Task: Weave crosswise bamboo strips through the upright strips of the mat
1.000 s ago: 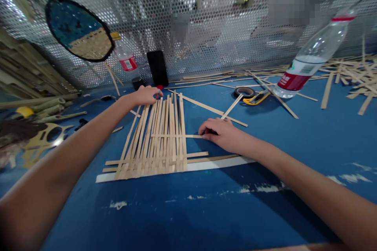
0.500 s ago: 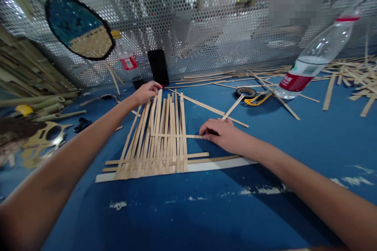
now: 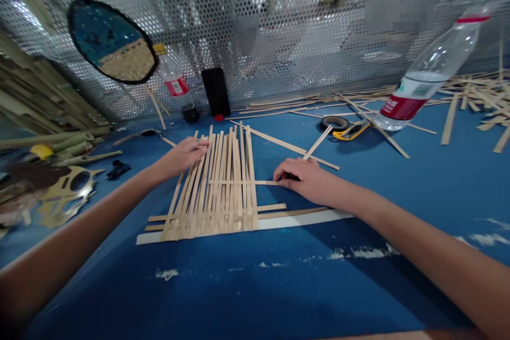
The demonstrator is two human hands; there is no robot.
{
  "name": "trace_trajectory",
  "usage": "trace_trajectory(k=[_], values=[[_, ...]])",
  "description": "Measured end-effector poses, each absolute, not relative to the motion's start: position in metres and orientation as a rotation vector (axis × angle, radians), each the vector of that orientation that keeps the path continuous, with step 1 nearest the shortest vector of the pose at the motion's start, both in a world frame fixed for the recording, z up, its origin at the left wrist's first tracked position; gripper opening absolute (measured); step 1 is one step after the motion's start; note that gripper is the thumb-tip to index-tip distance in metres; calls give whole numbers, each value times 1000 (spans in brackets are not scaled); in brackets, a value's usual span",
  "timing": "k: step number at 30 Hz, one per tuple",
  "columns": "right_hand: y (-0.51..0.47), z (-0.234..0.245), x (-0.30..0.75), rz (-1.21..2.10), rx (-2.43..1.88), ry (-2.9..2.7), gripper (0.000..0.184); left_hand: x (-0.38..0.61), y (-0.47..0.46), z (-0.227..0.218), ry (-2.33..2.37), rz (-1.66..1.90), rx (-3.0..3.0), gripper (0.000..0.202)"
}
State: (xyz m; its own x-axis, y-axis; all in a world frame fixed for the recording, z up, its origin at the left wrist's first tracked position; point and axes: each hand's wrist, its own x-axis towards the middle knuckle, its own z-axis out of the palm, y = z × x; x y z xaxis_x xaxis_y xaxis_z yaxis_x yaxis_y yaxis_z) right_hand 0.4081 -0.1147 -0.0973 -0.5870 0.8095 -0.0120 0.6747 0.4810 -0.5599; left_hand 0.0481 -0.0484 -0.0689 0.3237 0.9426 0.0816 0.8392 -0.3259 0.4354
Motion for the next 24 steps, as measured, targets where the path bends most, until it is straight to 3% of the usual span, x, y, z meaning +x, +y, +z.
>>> trace_trajectory(k=[3,7,14,24], values=[[-115,-97,408,761,-1281,-2471,24,56,-36,-78,1745,315,2380,34],[-115,-97,407,754,-1277,-2465,24,68,-6,-76,1941,210,2460,47],[-112,-101,408,743,-1237,-2481,23,78,28,-72,2086,42,2456,36],[-117,-97,406,767,-1302,-2460,23,86,26,-41,2048,205,2448,32]])
